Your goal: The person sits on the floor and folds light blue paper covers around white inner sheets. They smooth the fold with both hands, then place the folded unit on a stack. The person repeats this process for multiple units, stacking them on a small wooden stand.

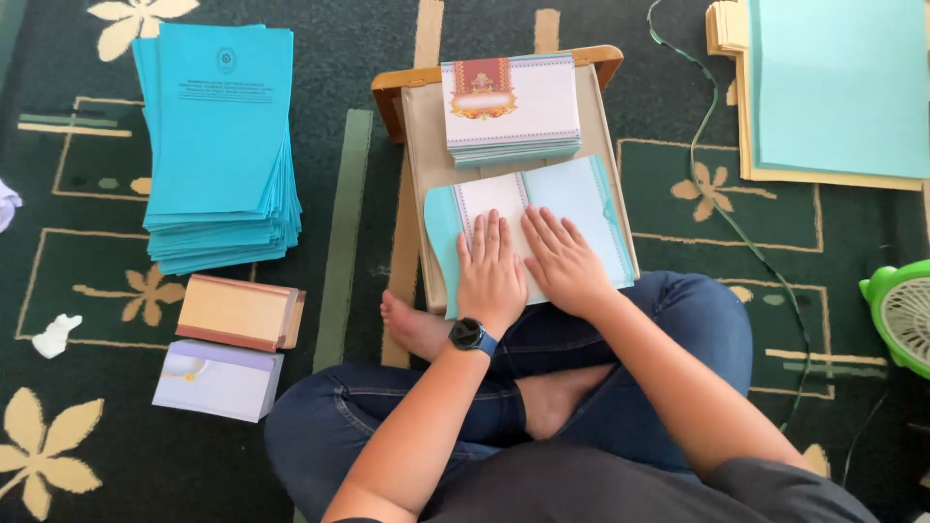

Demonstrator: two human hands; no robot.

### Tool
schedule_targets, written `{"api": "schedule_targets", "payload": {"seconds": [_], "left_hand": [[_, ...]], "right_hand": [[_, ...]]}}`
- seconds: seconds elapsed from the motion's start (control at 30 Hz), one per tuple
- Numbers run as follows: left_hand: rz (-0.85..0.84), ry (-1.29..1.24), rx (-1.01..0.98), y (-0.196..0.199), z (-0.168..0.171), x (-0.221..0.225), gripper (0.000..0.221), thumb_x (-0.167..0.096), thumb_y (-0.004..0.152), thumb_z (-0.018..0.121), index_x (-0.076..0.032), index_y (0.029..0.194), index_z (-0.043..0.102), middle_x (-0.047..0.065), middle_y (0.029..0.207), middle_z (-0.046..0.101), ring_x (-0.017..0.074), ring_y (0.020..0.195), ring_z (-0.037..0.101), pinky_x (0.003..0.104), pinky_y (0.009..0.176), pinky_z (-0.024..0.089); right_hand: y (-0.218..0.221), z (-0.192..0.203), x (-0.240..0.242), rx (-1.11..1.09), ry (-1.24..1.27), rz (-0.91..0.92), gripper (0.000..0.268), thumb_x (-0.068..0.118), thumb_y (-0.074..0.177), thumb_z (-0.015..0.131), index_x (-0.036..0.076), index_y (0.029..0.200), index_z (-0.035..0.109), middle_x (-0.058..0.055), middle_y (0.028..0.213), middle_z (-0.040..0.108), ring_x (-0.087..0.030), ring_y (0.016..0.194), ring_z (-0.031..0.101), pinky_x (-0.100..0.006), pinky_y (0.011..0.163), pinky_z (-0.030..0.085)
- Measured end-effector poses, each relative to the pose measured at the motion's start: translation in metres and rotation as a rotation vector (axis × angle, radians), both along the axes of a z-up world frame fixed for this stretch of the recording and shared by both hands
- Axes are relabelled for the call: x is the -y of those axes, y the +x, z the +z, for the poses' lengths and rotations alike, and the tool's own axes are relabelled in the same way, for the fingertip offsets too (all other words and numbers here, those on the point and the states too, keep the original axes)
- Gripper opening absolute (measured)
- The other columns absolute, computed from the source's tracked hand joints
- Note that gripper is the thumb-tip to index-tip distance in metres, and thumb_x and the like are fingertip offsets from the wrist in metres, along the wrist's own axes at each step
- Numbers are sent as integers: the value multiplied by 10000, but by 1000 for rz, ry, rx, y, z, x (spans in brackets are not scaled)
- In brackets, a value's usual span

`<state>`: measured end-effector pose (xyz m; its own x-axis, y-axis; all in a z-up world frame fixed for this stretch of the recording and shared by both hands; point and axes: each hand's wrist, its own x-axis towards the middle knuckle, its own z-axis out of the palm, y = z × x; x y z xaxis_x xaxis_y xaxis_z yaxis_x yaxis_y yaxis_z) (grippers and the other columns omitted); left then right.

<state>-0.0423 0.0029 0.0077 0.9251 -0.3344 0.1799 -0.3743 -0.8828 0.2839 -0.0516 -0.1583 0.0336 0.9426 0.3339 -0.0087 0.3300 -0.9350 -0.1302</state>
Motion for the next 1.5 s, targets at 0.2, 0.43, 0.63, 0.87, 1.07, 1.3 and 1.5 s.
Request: {"api": "schedule_targets", "payload": {"seconds": [0.2, 0.43, 0.63, 0.87, 1.07, 1.3, 1.5], "left_hand": [[-10, 4, 23, 1, 3, 1, 586, -248, 1033, 368, -3, 1565, 354, 185, 1680, 258, 358, 1554, 223, 574, 1239, 96], [9, 35, 48, 2, -3, 3, 581, -265, 1038, 366, -11, 1561, 364, 177, 1680, 260, 362, 1551, 230, 584, 1234, 126], [-139, 158, 98, 28, 6, 6, 491, -285, 1008, 514, -151, 1480, 504, 260, 1499, 429, 446, 1410, 401, 662, 1103, 333], [-572, 635, -255, 100, -7, 33, 1151, -251, 437, 1033, -426, 1436, 489, 168, 1698, 104, 412, 1568, 5, 687, 1202, 146], [-640, 664, -157, 98, 49, 27, 472, -377, 687, 882, -335, 1136, 740, 34, 1443, 496, 289, 1522, 246, 660, 1247, 80], [5, -550, -244, 54, 119, -39, 148, -459, 998, 624, -358, 1105, 608, -16, 894, 749, 276, 954, 722, 481, 872, 556], [466, -897, -118, 27, 48, -25, 281, -347, 1035, 588, -160, 1237, 537, 118, 876, 766, 274, 814, 733, 393, 718, 583]], "right_hand": [[55, -19, 13, -94, 40, 19, 663, 454, 1081, 301, 142, 1660, 222, -78, 1724, 210, -287, 1587, 181, -481, 1261, 171], [28, 4, 15, -137, 15, 53, 687, 465, 1081, 243, 108, 1664, 173, -125, 1731, 153, -313, 1598, 112, -495, 1271, 99], [-11, -5, 52, -207, 373, -101, 742, 441, 1087, 329, 65, 1667, 60, -195, 1719, 111, -348, 1586, 105, -474, 1279, 43], [-3, -13, 78, -337, 1114, -151, 591, 361, 1156, 147, 119, 1658, -48, -118, 1731, 46, -299, 1581, -45, -486, 1277, -53], [-6, -19, 82, -316, 1136, -111, 582, 351, 1154, 154, 93, 1665, 49, -132, 1714, 114, -280, 1575, 3, -475, 1280, -29], [-1, -14, 78, -616, 1717, -219, 776, 600, 1072, 113, 84, 1603, 343, -63, 1571, 426, -197, 1479, 345, -457, 1275, 154], [1, -9, 55, -278, 1075, -305, 513, 257, 913, 799, 165, 1387, 626, -2, 1059, 702, -141, 939, 649, -249, 808, 497]]}}
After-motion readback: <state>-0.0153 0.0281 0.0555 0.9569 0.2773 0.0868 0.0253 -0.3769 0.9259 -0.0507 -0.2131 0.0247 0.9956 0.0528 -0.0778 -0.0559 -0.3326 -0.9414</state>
